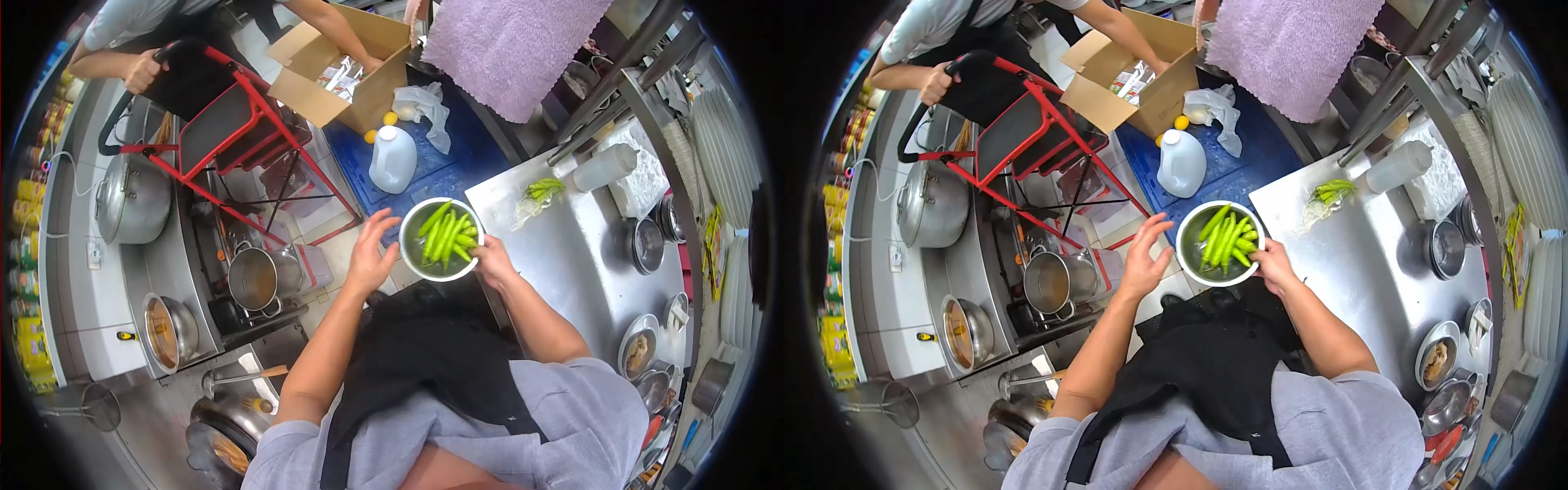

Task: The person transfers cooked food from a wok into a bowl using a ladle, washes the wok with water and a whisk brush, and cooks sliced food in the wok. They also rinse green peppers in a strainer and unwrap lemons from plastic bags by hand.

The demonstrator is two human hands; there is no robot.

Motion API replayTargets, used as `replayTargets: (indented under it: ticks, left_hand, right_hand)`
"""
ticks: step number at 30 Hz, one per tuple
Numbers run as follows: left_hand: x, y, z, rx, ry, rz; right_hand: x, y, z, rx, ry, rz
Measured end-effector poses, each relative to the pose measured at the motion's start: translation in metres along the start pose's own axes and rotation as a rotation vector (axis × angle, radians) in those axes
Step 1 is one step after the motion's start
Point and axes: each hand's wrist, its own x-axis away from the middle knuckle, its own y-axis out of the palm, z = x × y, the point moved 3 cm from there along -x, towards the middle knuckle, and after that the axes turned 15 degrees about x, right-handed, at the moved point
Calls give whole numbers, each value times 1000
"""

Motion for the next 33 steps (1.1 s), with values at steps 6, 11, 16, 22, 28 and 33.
replayTargets:
  ticks: [6,11,16,22,28,33]
  left_hand:
    - [10,-76,-100,218,-308,262]
    - [-32,-132,-175,156,-245,225]
    - [-138,-132,-174,239,-105,123]
    - [-222,-97,-155,264,-132,25]
    - [-288,-51,-189,130,-181,-96]
    - [-381,16,-193,-177,-99,-297]
  right_hand:
    - [29,-81,9,-104,-65,366]
    - [53,-107,39,-279,-35,670]
    - [52,-91,58,-582,-143,873]
    - [61,-74,69,-846,-202,1054]
    - [60,-15,24,-813,12,291]
    - [8,-39,-69,-563,-277,70]
